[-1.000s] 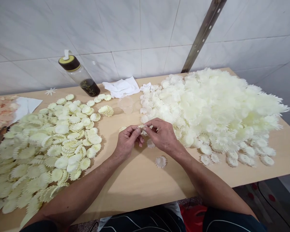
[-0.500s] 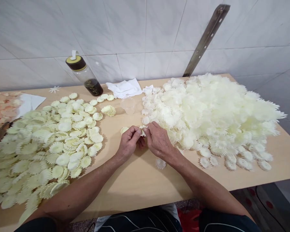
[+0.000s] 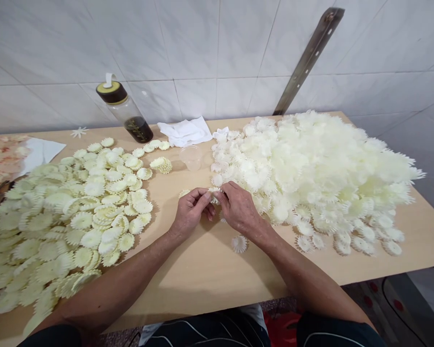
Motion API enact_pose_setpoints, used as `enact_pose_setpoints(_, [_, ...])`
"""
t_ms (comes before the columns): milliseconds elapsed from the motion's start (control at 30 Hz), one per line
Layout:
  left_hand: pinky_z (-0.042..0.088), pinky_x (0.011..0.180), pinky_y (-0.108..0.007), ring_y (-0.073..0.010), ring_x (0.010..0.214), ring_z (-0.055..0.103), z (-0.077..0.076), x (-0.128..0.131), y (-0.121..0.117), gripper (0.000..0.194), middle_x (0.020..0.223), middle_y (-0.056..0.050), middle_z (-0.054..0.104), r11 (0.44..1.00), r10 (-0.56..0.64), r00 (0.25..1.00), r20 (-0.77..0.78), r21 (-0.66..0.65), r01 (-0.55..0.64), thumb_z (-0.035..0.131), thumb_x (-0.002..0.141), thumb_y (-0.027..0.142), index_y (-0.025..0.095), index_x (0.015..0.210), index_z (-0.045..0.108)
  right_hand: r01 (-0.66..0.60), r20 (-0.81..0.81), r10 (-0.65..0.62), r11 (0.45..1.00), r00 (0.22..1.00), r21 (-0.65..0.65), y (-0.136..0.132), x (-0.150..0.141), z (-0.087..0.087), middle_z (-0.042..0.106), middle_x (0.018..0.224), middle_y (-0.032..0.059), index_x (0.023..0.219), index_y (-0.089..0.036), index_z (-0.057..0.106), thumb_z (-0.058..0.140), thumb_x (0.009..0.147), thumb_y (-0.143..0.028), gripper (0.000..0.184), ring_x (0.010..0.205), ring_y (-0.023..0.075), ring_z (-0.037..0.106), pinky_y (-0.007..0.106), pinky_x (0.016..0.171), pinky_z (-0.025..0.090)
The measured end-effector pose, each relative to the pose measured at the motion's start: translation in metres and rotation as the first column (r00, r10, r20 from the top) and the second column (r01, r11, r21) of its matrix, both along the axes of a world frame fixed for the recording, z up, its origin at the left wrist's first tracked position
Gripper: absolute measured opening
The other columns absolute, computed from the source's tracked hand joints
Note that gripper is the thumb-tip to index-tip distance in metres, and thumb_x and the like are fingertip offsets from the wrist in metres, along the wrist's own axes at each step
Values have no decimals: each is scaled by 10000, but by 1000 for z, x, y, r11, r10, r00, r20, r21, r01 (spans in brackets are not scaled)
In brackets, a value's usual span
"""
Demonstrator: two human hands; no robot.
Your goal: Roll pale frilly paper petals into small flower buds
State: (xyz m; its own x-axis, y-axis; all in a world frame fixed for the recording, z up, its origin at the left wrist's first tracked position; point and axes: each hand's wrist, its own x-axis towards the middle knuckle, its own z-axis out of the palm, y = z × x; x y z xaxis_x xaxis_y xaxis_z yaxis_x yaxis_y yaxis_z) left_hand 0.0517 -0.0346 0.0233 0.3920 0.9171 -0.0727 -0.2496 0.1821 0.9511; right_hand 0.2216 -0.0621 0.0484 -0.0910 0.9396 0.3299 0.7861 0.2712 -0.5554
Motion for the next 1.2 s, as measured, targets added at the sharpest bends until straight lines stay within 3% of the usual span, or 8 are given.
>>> enact_pose_setpoints(133, [514, 494, -243, -128, 478, 609, 2, 0, 1, 421, 603, -12, 674, 999, 39, 999, 4, -9, -39, 774, 881, 558, 159, 882, 639, 54, -135, -38, 991, 990, 119, -1, -2, -1, 651, 937, 46, 1035, -210, 652, 643, 1029, -313, 103, 749, 159, 611, 290, 618, 493])
enact_pose_setpoints(167, [513, 497, -244, -128, 480, 608, 2, 0, 1, 427, 604, -14, 674, 999, 36, 999, 4, -18, -36, 774, 879, 563, 159, 870, 636, 76, -156, -50, 983, 987, 170, -2, -3, 0, 649, 975, 51, 1081, -212, 658, 680, 1007, -300, 116, 745, 153, 612, 283, 605, 509])
enact_pose_setpoints(333, [523, 531, -255, -137, 504, 619, 0, 0, 1, 431, 624, -24, 683, 995, 8, 998, 62, -99, -1, 764, 882, 571, 161, 878, 630, 5, -119, 36, 945, 992, 327, -3, -2, 2, 656, 1020, 56, 1053, -237, 713, 715, 975, -205, 84, 732, 140, 622, 283, 617, 564])
enact_pose_setpoints(467, [503, 540, -252, -131, 509, 612, -1, -1, 5, 412, 637, -35, 684, 983, -56, 990, 132, -167, 78, 772, 880, 541, 144, 894, 661, -87, -46, 106, 952, 993, 294, -1, 1, 1, 695, 1005, 69, 1099, -243, 759, 687, 995, -195, 135, 873, 184, 705, 300, 691, 605])
enact_pose_setpoints(833, [504, 557, -250, -143, 552, 627, -2, -1, 8, 455, 658, -76, 697, 962, -122, 986, 110, -231, 145, 778, 867, 554, 106, 904, 709, -44, -32, 54, 966, 998, 255, 0, 3, -3, 768, 984, 57, 1045, -237, 809, 674, 1004, -197, 147, 878, 178, 745, 302, 771, 627])
enact_pose_setpoints(1200, [478, 520, -242, -131, 515, 600, 1, -1, 6, 439, 629, -60, 682, 969, -59, 989, 132, -231, 88, 802, 845, 550, 129, 832, 681, -43, -65, 63, 961, 996, 273, 0, 2, 3, 780, 983, 42, 1018, -250, 821, 714, 989, -227, 114, 869, 170, 749, 290, 754, 614])
